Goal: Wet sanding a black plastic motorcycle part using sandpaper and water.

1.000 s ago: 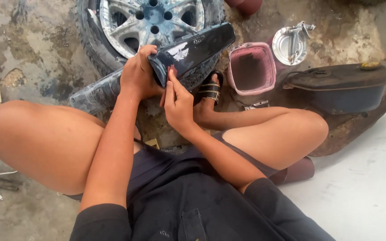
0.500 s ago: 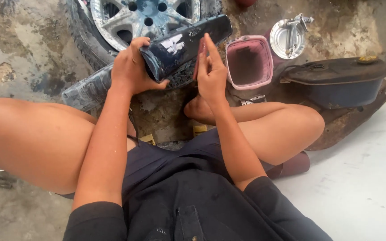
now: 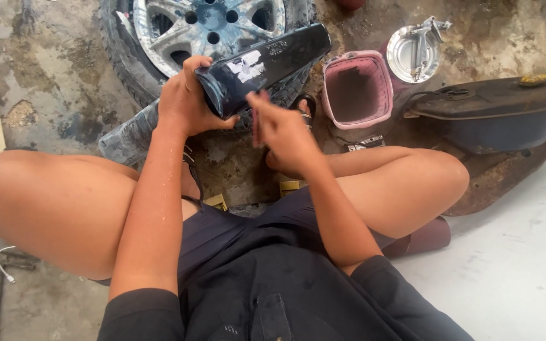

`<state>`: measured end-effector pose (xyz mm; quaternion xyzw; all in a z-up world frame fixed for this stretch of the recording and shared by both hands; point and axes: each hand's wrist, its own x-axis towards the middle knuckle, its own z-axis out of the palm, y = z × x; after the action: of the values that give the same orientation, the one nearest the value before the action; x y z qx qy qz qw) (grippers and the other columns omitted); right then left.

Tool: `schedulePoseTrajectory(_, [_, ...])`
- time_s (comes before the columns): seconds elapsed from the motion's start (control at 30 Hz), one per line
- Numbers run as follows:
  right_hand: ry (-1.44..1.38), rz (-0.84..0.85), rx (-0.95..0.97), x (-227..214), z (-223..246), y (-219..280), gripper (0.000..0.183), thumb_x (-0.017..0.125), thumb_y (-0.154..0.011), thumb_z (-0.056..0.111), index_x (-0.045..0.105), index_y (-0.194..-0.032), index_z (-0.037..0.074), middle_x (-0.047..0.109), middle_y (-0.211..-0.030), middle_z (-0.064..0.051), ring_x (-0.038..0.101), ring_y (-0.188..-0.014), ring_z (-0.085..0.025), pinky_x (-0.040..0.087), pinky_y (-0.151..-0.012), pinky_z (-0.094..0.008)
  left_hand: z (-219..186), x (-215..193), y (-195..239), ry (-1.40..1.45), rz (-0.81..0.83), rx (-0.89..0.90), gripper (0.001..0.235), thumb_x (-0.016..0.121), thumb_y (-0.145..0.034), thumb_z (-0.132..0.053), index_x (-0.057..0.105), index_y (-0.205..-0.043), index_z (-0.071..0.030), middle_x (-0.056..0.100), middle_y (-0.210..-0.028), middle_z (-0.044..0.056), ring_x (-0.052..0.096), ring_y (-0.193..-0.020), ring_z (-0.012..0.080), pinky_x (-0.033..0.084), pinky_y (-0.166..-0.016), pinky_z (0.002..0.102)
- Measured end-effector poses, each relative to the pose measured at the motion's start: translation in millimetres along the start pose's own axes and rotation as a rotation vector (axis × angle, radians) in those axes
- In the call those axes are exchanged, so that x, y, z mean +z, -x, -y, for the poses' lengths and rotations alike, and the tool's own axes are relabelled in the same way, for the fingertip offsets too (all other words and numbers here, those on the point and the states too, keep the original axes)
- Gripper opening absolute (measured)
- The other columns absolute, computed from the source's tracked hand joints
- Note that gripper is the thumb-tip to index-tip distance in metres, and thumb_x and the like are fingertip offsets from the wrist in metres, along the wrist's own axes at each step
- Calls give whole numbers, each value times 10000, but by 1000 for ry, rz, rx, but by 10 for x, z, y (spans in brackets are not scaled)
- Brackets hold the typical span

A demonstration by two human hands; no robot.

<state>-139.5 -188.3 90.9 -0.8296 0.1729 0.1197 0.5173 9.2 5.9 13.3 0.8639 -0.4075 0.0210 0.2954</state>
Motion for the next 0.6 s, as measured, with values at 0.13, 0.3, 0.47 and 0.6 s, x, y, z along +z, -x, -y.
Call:
schedulePoseTrajectory(0.13, [49,-153,-187,-158,-7,-37,528,459,-1108,150,402,-1603,325,424,-620,1,280,-564,-103,342,-584,-266,-30,-45,-17,-20,51,-55,982,944,-721,-523,259,-1322,-159,627,-1049,155,652,-734,382,535,-594,486])
schedulePoseTrajectory(0.3, [289,78,74,256,-257,-281,806,412,-1113,140,-170,-1652,284,507,-569,-112,365,-459,-227,281,-475,-371,-25,-4,-53,-24,53,-53,997,923,-705,-556,261,-1326,-142,583,-1211,127,650,-757,374,537,-583,501])
schedulePoseTrajectory(0.47, [237,121,-33,314,31,-86,781,396,-1077,118,-86,-1665,295,687,-759,-256,611,-649,-406,475,-616,-448,-20,11,-43,-6,32,-76,984,910,-649,-557,276,-1286,-157,584,-1254,101,656,-945,376,548,-727,529])
schedulePoseTrajectory(0.6, [132,-47,-196,132,-226,3,541,613,-957,210,563,-1480,334,772,-885,-145,733,-889,-417,557,-772,-527,-52,-3,-26,16,37,-105,1002,928,-574,-552,270,-1231,-181,579,-1327,102,670,-1109,422,581,-903,595])
